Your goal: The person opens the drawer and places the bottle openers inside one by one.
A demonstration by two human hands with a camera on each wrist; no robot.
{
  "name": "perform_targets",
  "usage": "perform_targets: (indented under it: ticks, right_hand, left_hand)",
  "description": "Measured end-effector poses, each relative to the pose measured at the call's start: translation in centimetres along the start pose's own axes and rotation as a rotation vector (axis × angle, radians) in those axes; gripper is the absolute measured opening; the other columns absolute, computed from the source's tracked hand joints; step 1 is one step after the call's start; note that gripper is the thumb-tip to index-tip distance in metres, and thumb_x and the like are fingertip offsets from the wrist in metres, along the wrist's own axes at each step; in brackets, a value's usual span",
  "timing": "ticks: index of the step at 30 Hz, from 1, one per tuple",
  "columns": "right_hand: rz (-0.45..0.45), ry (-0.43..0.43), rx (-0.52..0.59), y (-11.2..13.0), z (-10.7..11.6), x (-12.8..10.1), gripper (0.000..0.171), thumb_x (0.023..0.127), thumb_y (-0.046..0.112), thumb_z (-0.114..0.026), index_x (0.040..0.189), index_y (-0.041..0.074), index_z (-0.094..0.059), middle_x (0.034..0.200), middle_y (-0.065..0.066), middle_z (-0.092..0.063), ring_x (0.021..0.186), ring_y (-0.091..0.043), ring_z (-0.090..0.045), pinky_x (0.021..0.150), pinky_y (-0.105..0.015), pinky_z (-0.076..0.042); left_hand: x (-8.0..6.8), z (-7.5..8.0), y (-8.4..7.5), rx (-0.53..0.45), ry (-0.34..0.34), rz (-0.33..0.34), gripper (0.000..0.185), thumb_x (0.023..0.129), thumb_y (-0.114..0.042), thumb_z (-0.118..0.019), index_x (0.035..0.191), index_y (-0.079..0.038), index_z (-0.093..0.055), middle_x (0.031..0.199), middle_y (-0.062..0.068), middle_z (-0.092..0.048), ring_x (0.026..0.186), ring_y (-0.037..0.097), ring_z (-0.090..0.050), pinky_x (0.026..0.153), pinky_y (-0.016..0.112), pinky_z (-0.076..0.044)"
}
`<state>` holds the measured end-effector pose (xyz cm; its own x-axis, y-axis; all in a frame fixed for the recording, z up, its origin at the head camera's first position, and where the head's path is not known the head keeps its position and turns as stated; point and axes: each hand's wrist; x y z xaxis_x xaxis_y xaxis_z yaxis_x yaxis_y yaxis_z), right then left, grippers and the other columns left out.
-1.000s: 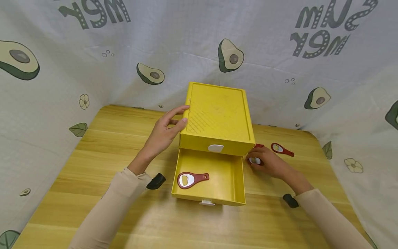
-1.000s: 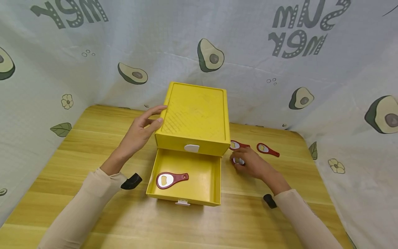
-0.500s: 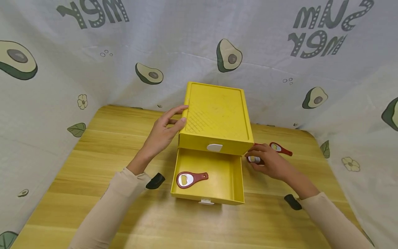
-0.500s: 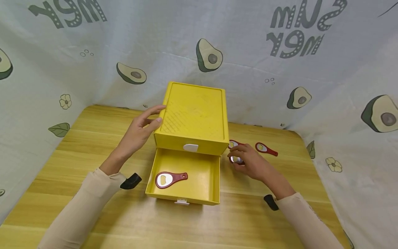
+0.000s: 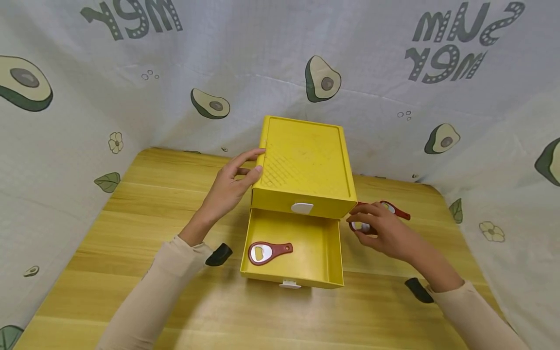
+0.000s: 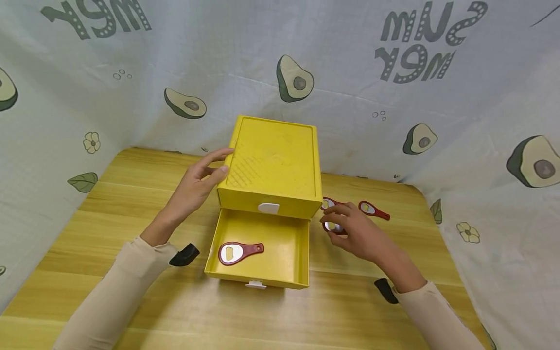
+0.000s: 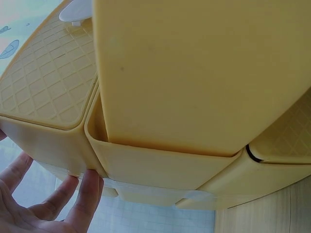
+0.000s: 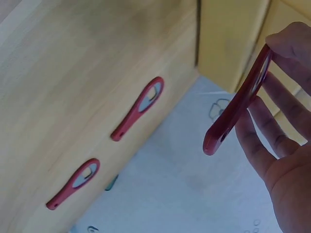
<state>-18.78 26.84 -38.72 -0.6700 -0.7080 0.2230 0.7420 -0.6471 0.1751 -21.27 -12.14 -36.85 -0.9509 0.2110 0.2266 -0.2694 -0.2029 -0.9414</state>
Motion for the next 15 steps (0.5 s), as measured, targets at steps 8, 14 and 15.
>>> perform_targets:
  ticks: [8,14,15]
  right_hand:
    - [0.041,-0.028,0.006,1.3,1.0,0.0,0.034,0.075,0.001,-0.082,0.105,0.014,-0.073,0.114,-0.007,-0.066,0.097,-0.018,-0.051,0.068,-0.026,-0.055]
    - [0.075,-0.031,0.001,1.9,1.5,0.0,0.038,0.073,-0.001,-0.082,0.107,0.011,-0.073,0.116,-0.01,-0.066,0.095,-0.018,-0.057,0.067,-0.024,-0.056]
    - [0.076,-0.03,0.006,2.1,1.6,0.0,0.038,0.073,-0.002,-0.082,0.108,0.011,-0.073,0.116,-0.011,-0.066,0.093,-0.017,-0.059,0.066,-0.023,-0.056]
  left_hand:
    - [0.0,-0.1,-0.1,-0.005,0.001,-0.002,0.044,0.102,-0.035,-0.056,0.146,-0.032,-0.051,0.145,0.006,-0.05,0.116,0.031,-0.057,0.09,0.053,-0.051]
    - [0.0,-0.1,-0.2,-0.001,-0.002,0.001,0.044,0.102,-0.035,-0.056,0.146,-0.032,-0.051,0.145,0.006,-0.049,0.116,0.03,-0.057,0.089,0.049,-0.051]
    - [0.0,-0.1,-0.2,0.001,-0.003,-0.001,0.044,0.102,-0.035,-0.056,0.146,-0.032,-0.051,0.144,0.006,-0.049,0.116,0.03,-0.057,0.088,0.047,-0.051]
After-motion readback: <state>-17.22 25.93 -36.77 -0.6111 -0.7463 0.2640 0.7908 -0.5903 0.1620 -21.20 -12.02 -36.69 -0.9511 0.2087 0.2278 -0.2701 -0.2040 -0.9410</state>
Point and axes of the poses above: each hand's wrist, its own x-axis towards the middle knuckle, its own z-axis out of the back of the hand, y = z × x
